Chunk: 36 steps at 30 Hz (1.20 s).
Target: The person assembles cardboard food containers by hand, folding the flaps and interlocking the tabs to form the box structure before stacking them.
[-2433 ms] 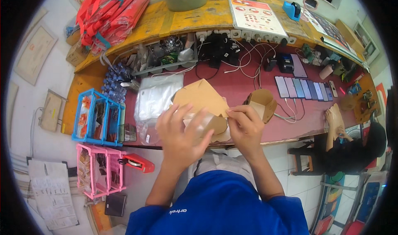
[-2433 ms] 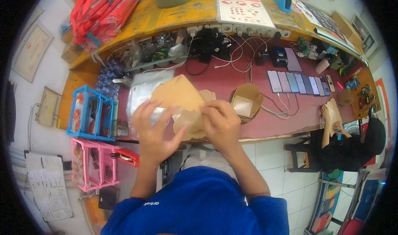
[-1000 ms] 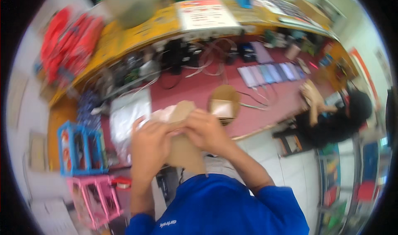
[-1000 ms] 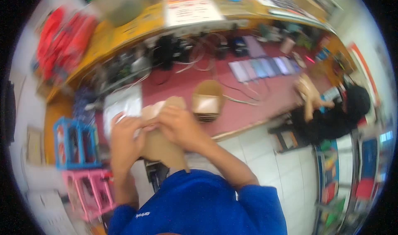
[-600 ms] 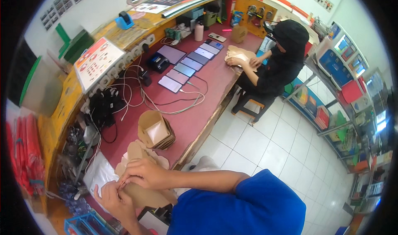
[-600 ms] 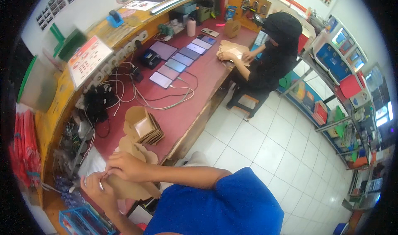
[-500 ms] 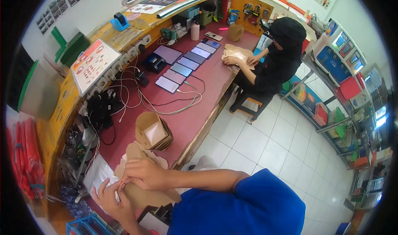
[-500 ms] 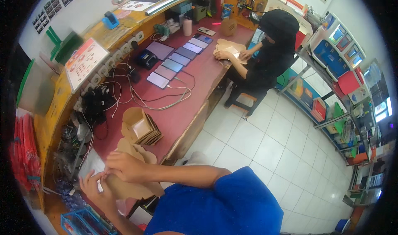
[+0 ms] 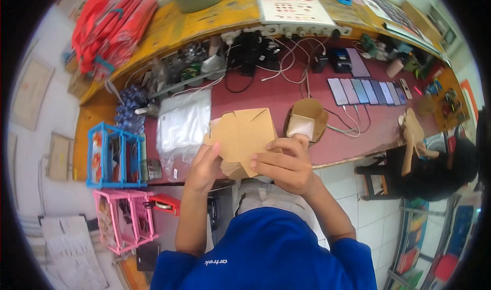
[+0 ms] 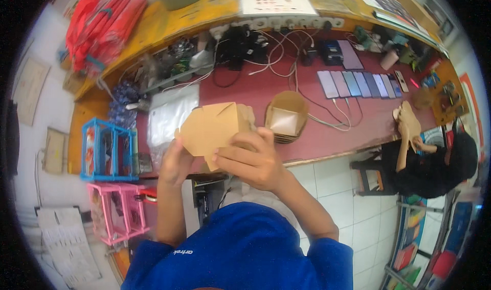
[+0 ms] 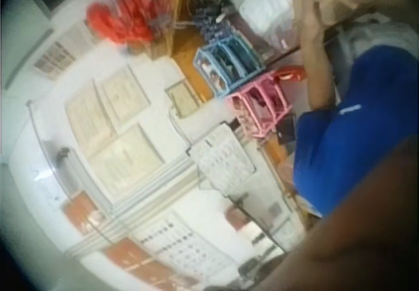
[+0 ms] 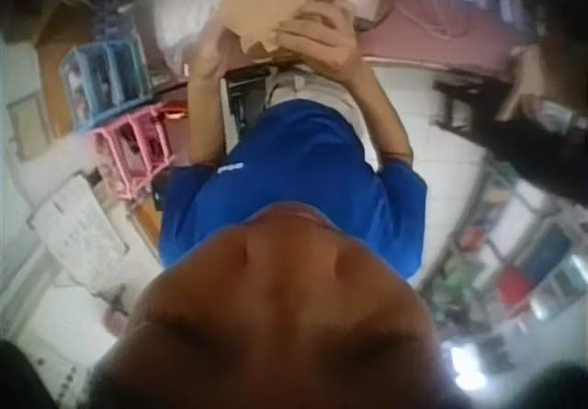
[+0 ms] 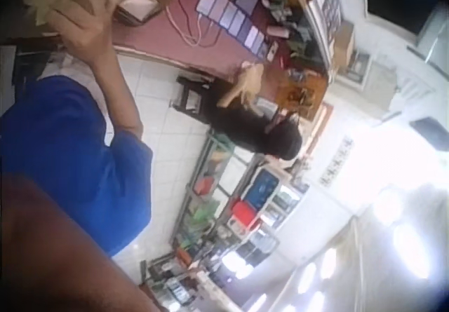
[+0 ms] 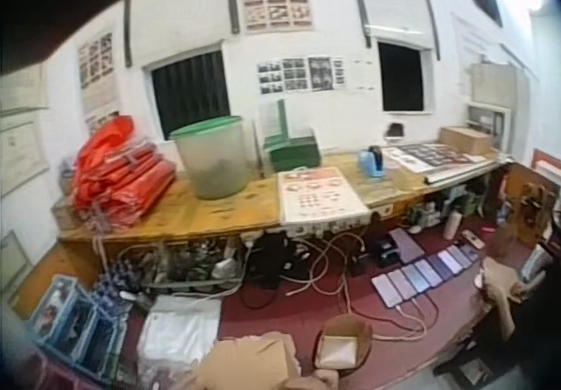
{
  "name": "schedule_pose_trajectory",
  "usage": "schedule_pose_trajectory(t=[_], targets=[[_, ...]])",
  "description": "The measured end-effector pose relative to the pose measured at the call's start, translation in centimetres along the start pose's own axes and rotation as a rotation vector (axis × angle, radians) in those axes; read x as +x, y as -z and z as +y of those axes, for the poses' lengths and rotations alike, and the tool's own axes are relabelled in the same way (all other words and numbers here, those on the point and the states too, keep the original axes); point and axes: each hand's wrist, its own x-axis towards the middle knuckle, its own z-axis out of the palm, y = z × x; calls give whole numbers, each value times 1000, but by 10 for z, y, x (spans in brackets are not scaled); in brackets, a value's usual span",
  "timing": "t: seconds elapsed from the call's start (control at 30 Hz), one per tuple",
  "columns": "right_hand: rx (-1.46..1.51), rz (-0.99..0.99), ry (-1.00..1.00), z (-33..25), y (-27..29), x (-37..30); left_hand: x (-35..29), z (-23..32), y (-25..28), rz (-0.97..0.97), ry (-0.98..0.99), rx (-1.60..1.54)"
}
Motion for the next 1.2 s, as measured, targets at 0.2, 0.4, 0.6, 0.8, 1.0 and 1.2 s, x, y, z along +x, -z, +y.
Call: schedule_pose_trajectory(t=[0.2,0.4,0.6,0.8,1.0,1.2], targets=[[49,10,-141,-1,-13,-3,3,3,-23,213,-27,-65],[166,39,-441,-13,-5,6,3,4,-36,164,-52,-66],[311,112,-733,-19,-4,14,0,-9,-46,181,-164,85],[345,173,-762,-19,-9,18,-1,-15,-47,184,-216,108],[387,238,-768,-20,-16,19,-1,-13,-56,199,-250,32],[464,287,-791,-22,-17,27,-1,-16,-57,225,-254,17]])
